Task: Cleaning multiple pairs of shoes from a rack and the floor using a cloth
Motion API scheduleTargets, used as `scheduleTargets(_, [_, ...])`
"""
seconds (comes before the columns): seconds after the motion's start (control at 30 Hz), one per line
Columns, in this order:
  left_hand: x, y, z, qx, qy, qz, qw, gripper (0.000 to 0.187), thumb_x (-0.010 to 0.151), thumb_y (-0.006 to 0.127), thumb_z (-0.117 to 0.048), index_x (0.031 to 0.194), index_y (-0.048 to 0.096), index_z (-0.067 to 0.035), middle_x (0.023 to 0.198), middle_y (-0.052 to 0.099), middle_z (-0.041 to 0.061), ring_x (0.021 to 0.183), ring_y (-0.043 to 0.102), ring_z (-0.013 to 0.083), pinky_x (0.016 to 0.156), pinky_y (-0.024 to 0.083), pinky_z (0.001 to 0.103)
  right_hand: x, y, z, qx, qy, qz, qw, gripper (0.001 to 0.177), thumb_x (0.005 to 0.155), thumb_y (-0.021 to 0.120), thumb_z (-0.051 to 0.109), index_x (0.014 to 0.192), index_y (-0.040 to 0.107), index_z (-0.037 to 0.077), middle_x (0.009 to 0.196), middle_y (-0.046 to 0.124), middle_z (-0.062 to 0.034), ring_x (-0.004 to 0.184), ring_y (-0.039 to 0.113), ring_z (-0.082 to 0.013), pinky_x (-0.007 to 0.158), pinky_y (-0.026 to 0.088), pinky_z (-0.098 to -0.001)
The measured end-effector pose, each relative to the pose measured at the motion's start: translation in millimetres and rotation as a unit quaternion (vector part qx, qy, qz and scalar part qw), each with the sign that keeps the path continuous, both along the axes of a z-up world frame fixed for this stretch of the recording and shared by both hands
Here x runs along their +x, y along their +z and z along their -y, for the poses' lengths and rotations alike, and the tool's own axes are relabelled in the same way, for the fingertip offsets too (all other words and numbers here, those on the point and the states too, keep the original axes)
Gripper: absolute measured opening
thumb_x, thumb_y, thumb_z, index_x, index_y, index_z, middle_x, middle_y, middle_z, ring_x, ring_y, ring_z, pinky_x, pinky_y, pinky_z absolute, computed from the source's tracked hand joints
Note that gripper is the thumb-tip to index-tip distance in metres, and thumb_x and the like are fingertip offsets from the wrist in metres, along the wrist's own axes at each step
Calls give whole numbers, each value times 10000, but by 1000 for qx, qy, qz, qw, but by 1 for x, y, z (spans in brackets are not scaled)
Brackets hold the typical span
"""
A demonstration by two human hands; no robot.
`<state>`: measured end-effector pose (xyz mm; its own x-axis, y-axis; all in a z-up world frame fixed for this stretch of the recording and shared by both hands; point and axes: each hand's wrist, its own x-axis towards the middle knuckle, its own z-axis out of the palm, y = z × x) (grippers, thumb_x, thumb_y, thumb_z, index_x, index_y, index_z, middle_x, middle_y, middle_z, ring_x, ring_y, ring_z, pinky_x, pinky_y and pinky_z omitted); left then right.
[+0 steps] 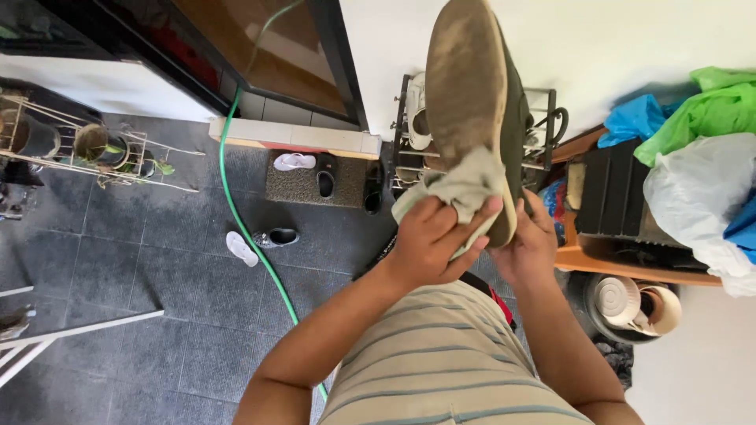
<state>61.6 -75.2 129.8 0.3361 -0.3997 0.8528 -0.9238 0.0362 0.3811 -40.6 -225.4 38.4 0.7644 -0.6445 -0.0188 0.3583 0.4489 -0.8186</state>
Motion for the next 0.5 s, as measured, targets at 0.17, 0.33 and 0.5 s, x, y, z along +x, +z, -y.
scheduleTargets(0.17, [4, -38, -22, 32, -105, -65, 992, 375, 984, 586, -177, 1333, 688, -85, 822, 520, 109, 690, 549, 342, 660, 529, 439, 9, -17, 10, 64, 4, -68, 996, 194, 1046, 617, 271, 1115, 626, 90, 686, 667, -146, 525, 713, -256, 352, 547, -284])
scheduleTargets(0.33, [17, -79, -54, 178, -107, -178, 962, 280, 872, 731, -171, 1092, 775, -2, 845, 669, 204, 770, 663, 378, 720, 542, 464, 10, 11, 14, 16, -46, -123, 991, 168, 1066, 597, 289, 1127, 613, 134, 702, 643, -111, 506, 670, -214, 360, 524, -263])
scheduleTargets(0.5, [29, -75, -40, 36, -151, -588, 794, 933, 942, 726, -494, 1598, 300, 14, 1604, 295, 324, 1487, 272, 422, 1206, 246, 548, -8, 2, 24, -345, 3, -196, 918, 327, 1053, 620, 334, 1065, 640, 8, 717, 629, -171, 554, 661, -251, 435, 488, -337])
